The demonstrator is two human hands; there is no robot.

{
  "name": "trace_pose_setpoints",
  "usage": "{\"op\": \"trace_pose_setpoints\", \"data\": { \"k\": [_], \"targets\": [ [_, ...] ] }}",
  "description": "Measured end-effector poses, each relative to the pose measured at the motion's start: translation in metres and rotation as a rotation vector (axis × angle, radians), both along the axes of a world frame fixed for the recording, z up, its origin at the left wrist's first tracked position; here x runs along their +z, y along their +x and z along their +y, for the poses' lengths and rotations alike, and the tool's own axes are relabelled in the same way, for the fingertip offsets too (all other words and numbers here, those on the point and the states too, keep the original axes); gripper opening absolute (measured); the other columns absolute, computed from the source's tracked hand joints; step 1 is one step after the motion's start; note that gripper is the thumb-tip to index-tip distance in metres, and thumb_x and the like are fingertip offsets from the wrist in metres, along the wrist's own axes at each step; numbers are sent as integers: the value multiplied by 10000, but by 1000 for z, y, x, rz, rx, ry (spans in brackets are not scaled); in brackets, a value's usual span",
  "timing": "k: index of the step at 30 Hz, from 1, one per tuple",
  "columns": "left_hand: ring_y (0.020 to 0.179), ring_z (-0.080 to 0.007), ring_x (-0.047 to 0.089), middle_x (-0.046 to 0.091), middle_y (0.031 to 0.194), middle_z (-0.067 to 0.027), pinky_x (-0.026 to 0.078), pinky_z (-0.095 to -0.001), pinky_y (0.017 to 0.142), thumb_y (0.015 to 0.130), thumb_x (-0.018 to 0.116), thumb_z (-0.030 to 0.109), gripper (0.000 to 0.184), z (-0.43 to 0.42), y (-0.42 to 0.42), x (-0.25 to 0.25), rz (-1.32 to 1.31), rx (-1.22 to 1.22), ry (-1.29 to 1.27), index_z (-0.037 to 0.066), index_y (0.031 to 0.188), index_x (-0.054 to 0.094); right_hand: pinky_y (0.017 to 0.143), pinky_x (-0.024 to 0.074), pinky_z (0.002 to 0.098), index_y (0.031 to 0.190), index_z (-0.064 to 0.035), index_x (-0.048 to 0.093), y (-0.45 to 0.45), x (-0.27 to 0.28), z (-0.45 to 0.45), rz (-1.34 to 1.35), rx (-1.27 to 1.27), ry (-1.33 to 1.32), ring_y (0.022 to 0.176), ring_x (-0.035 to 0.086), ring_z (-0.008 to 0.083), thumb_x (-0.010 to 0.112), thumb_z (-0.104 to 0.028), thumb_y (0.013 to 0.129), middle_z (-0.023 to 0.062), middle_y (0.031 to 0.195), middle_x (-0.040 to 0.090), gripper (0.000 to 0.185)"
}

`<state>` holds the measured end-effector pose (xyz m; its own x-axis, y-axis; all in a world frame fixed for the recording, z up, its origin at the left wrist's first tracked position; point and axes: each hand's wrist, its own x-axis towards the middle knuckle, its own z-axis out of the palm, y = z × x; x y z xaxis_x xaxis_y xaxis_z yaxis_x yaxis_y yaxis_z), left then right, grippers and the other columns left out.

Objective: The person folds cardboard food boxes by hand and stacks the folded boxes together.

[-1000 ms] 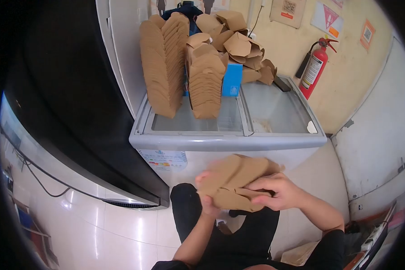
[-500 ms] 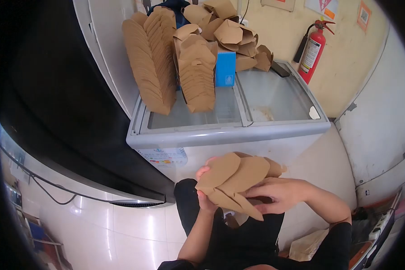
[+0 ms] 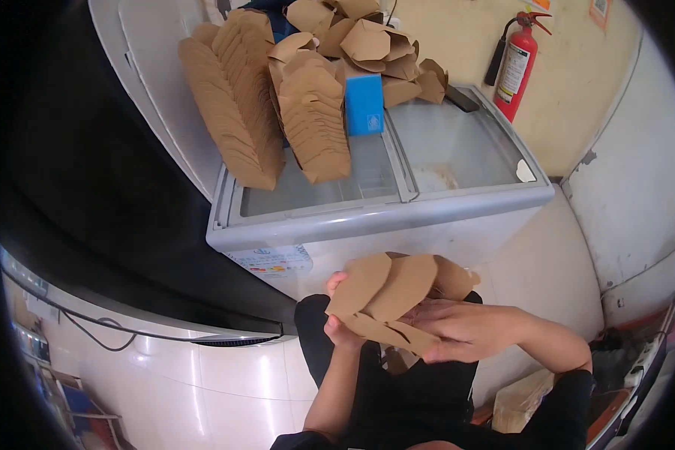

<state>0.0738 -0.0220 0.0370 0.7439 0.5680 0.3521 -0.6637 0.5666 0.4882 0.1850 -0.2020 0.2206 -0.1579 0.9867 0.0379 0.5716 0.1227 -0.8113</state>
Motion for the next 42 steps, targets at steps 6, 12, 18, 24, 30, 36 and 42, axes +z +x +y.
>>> {"op": "trace_pose_setpoints", "data": {
  "k": [6, 12, 18, 24, 30, 36, 42],
  "targets": [
    [1348, -360, 438, 413, 1471, -215, 368, -483, 1130, 848, 596, 657, 796, 3, -2, -1, 29, -111, 45, 123, 1418, 441, 1056, 422, 488, 1287, 52, 564, -3, -2, -10, 260, -52, -187, 1214, 553, 400, 301, -459, 1126, 234, 1205, 626, 596],
    [1359, -340, 436, 411, 1475, -211, 380, -479, 1121, 781, 623, 643, 860, 2, -2, 9, 49, -195, 95, 95, 1416, 435, 1042, 422, 489, 1179, 43, 610, 1, -1, -10, 237, -35, -329, 1172, 559, 389, 332, -425, 1124, 231, 1161, 635, 547],
    [1386, -344, 416, 353, 1535, -218, 357, -489, 1141, 785, 603, 589, 826, 9, -13, -5, 121, -138, 60, 124, 1444, 424, 884, 514, 420, 1237, -27, 612, -10, 3, -20, 0, -1, 133, 989, 637, 369, 520, -273, 1065, 197, 1042, 672, 314],
    [1483, -361, 343, 319, 1619, -219, 348, -478, 1186, 906, 584, 622, 942, -4, -13, 30, -9, -396, -214, 111, 1611, 225, 909, 520, 441, 1159, -70, 682, -22, 32, -27, -130, -4, 112, 1019, 646, 368, 590, -230, 994, 170, 1072, 689, 247],
    [1460, -363, 401, 374, 1596, -200, 355, -462, 1193, 939, 605, 624, 990, -8, -19, 34, 431, -614, 0, 89, 1640, 155, 1048, 448, 485, 1232, -65, 667, -26, 32, -22, -195, -16, 90, 1173, 586, 410, 674, -437, 955, 185, 1213, 643, 463],
    [1385, -311, 484, 479, 1473, -150, 414, -446, 1147, 810, 811, 455, 1019, -8, -32, 23, 412, -277, 139, 117, 1597, 258, 1104, 397, 502, 1285, -38, 627, -32, 2, -24, 35, -321, -56, 1223, 553, 435, 738, -566, 884, 209, 1265, 610, 673],
    [1261, -306, 543, 520, 1322, -120, 466, -456, 1080, 742, 835, 332, 762, -6, -32, 9, 116, -18, -50, 147, 1347, 410, 853, 540, 447, 1103, -14, 681, -46, 5, -21, 13, -454, -10, 916, 651, 406, 589, -257, 1028, 207, 957, 679, 271]
  ]
}}
